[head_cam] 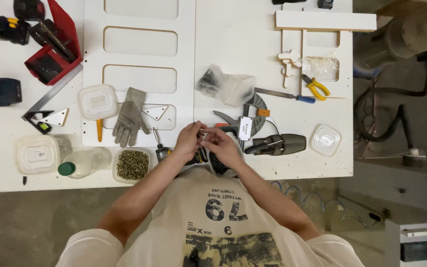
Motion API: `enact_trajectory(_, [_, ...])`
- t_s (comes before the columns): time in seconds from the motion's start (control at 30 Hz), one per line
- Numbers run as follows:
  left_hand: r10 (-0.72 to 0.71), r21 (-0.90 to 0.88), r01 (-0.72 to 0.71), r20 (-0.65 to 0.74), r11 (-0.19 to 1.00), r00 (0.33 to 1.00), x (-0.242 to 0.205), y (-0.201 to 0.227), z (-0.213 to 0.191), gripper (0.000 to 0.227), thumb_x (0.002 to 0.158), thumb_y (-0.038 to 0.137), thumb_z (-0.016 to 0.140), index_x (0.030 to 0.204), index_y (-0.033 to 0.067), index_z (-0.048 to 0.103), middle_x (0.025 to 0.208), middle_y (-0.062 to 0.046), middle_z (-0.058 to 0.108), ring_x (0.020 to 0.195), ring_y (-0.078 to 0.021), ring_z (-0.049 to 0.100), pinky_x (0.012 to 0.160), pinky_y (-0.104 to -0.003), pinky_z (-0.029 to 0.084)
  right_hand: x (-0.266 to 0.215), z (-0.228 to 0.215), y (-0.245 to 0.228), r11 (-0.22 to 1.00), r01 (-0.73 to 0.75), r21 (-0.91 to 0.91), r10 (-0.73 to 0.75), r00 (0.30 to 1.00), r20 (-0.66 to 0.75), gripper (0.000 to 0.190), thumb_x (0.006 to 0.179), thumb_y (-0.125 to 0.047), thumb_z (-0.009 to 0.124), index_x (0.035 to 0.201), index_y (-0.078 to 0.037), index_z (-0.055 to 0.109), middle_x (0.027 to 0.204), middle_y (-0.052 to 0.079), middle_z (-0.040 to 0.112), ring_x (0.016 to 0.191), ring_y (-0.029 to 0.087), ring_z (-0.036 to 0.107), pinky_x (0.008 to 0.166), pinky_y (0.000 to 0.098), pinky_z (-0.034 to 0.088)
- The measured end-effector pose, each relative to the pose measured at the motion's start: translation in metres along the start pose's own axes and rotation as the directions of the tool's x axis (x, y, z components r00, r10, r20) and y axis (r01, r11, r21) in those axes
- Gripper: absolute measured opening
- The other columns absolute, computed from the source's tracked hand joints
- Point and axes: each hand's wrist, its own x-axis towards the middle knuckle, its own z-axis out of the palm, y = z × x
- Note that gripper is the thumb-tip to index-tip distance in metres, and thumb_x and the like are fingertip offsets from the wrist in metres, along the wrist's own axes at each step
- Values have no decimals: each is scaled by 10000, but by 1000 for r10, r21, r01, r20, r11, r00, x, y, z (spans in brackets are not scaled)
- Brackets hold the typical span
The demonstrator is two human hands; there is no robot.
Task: The person sorts small metal screws by hand on a white workbench, separating them into piles. They then open a drawer containing multiple white plastic containers, select one, and place the sorted screws inside before closing the container and returning it to the drawer.
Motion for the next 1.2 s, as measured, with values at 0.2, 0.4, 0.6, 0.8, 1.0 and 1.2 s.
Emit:
enact_trajectory(0.2, [-18,1,18,84,1000,996,-33,21,18,330,1072,267,545,1184,-16,673,771,-122,593,589,-173,606,365,-200,309,15,-23,7,984,-52,168,65,995,-73,81,954,-31,707,1026,3,722,891,159,711,783,212,672,718,360,577])
enact_trajectory(0.4, [116,71,-121,73,990,991,-2,-4,-9,318,1029,122,475,1285,4,623,1049,-189,746,940,-238,765,410,-129,324,26,-46,24,791,-320,521,308,945,113,210,965,-58,455,1047,-71,648,801,156,659,701,288,665,643,420,586])
enact_trajectory(0.6, [186,466,-202,81,862,979,-26,26,10,269,1018,250,641,1220,102,738,1001,-161,774,706,-211,775,477,-265,582,19,-17,28,485,-454,747,365,882,299,319,956,-246,541,1199,-90,676,985,67,693,872,279,682,833,464,606])
enact_trajectory(0.8, [257,773,-244,108,585,960,-53,49,21,408,1060,397,555,1342,135,691,1147,-178,753,1102,-383,702,891,-455,578,17,-13,31,471,-401,786,319,908,272,322,984,-228,498,1189,-50,673,1040,99,713,903,290,689,851,449,595])
enact_trajectory(1.0, [283,936,-286,222,207,933,-66,68,16,407,1010,395,624,1271,86,673,1061,-174,767,1016,-368,736,806,-469,601,15,-10,21,487,-375,789,311,918,245,348,1021,-287,520,1182,-30,691,1053,142,731,913,288,716,854,440,594])
enact_trajectory(1.2, [255,901,-336,268,274,929,-80,80,35,391,1024,396,590,1192,60,698,985,-191,764,915,-362,746,723,-441,587,30,-19,69,621,-354,699,299,932,206,296,1074,-256,498,1128,-37,688,1016,115,726,879,290,722,863,505,596])
